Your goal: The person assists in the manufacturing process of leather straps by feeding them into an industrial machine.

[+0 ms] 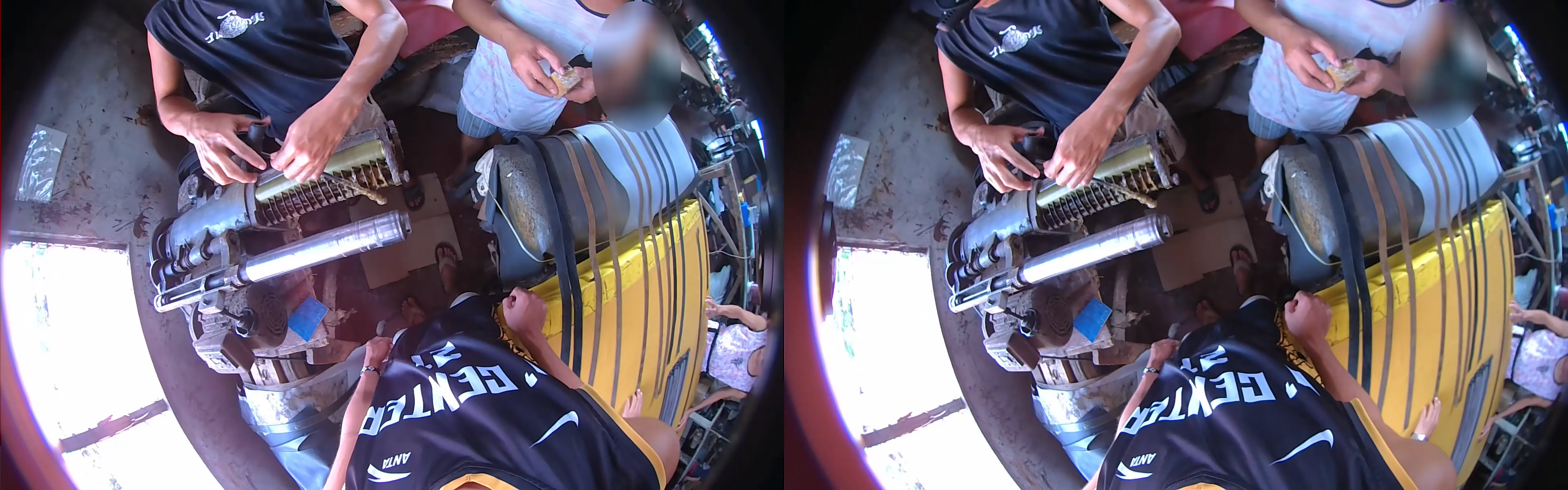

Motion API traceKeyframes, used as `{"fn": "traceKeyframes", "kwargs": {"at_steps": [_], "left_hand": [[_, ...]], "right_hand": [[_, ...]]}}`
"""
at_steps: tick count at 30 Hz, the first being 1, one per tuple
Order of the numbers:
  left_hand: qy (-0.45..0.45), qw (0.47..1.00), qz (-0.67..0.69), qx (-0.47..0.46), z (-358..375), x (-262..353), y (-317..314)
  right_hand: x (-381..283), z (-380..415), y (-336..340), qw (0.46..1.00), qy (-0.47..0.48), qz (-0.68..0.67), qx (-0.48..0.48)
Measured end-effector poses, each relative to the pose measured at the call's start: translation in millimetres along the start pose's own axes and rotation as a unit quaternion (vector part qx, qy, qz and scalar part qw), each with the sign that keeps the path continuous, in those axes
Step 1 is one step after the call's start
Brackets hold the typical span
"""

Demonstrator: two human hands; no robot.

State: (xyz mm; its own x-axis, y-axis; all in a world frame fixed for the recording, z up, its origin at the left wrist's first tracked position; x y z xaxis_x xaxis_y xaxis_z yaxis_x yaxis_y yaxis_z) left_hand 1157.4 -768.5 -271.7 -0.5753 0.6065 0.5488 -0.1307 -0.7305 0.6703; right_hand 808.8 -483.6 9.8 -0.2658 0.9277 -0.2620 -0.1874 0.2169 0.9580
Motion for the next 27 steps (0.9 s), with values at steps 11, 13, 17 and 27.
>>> {"fn": "traceKeyframes", "kwargs": {"at_steps": [11, 13, 17, 27], "left_hand": [[0.014, 0.998, 0.056, 0.011, -8, -30, -27], [0.036, 0.993, 0.109, 0.017, -5, -14, -12], [0.021, 0.996, -0.035, -0.076, -8, 22, 10], [0.102, 0.986, 0.13, -0.01, -1, 8, 8]], "right_hand": [[2, 0, -4, 1.0, -0.001, -0.003, 0.001], [1, 0, -2, 1.0, 0.002, -0.007, 0.0], [-1, 0, 0, 1.0, -0.001, -0.011, -0.007], [3, -2, -7, 0.999, -0.012, 0.009, -0.029]]}}
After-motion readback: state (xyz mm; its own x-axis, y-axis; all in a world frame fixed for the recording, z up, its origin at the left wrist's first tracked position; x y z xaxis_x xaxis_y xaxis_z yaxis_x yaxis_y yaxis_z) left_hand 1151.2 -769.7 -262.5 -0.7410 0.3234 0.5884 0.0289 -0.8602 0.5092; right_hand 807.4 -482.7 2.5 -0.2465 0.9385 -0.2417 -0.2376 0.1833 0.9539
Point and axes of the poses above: each hand's wrist, its own z-axis away from the middle knuckle, its own y-axis out of the back of the hand, x = y × z, the point moved 7 cm from there along -z, towards the middle knuckle, and after that the axes turned 4 degrees about -y, right-handed, at the moved point
